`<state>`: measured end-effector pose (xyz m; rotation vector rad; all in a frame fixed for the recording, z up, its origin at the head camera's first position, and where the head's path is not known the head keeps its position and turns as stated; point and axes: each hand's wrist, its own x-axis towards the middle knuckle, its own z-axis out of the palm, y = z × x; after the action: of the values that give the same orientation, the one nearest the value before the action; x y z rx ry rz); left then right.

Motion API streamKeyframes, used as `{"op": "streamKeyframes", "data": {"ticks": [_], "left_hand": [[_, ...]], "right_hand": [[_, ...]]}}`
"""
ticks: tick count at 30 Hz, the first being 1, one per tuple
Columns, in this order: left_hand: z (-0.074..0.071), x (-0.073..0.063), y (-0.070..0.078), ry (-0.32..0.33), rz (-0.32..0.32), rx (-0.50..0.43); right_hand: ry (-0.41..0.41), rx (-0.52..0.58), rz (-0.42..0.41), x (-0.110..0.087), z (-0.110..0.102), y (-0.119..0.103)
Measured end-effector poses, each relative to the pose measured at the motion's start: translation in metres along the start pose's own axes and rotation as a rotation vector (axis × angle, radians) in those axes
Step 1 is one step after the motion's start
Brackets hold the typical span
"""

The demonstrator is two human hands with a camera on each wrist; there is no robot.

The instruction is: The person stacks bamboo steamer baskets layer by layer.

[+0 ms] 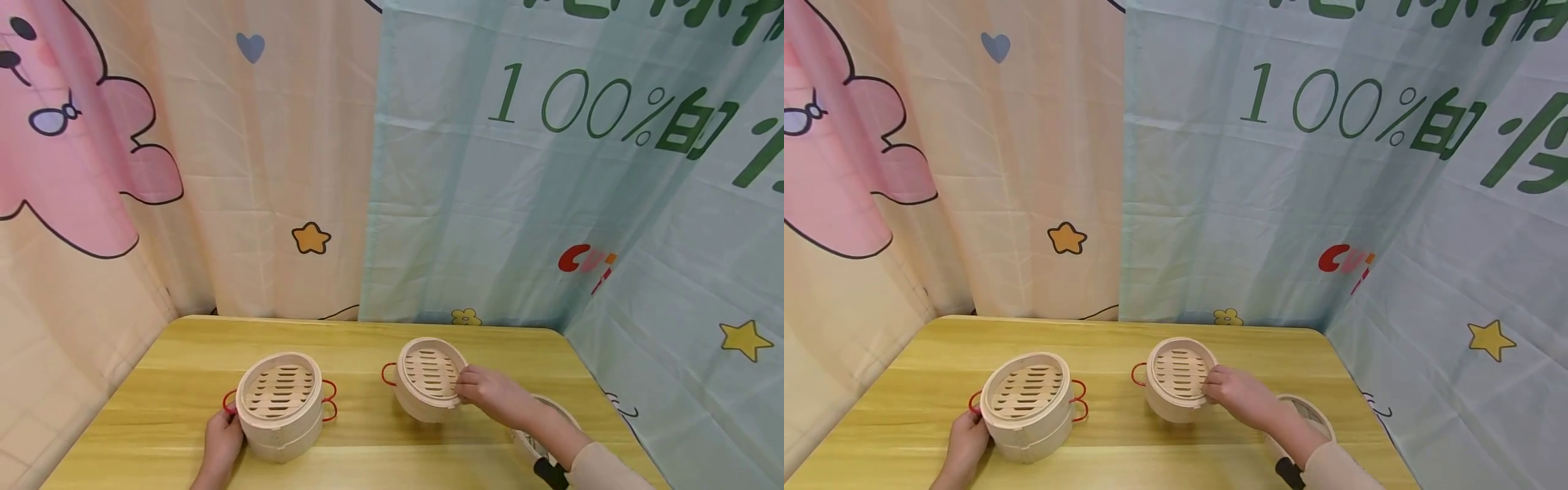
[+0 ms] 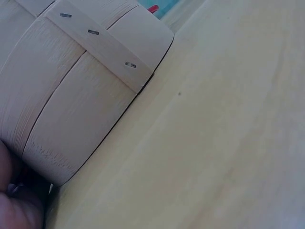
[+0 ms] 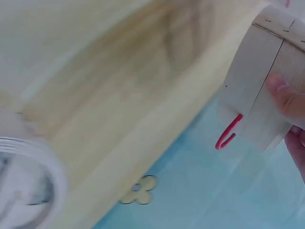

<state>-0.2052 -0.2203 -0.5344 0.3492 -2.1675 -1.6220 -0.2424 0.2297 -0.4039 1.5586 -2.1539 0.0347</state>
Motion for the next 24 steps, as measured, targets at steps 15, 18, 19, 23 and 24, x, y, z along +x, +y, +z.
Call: {"op": "streamKeyframes", "data": {"ticks": [15,18,19,23,24], "left_hand": [[-0.001,-0.003,-0.002,-0.025,-0.015,0.018],[-0.001,-0.002,-0.003,-0.019,0.000,0.026],[-0.001,-0.001,-0.002,-0.018,0.005,0.025],[-0.001,-0.001,0.000,-0.008,0.015,0.019],[0.000,-0.001,0.000,-0.007,0.016,0.013]], "right_hand": [[-0.035,-0.063,-0.137,0.096,-0.018,-0.015],[-0.044,-0.053,-0.139,0.115,-0.017,-0.019],[-0.044,-0.053,-0.141,0.121,-0.016,-0.020],[-0.048,-0.064,-0.158,0.142,-0.012,-0.026],[-0.049,-0.066,-0.161,0.146,-0.011,-0.028]]}}
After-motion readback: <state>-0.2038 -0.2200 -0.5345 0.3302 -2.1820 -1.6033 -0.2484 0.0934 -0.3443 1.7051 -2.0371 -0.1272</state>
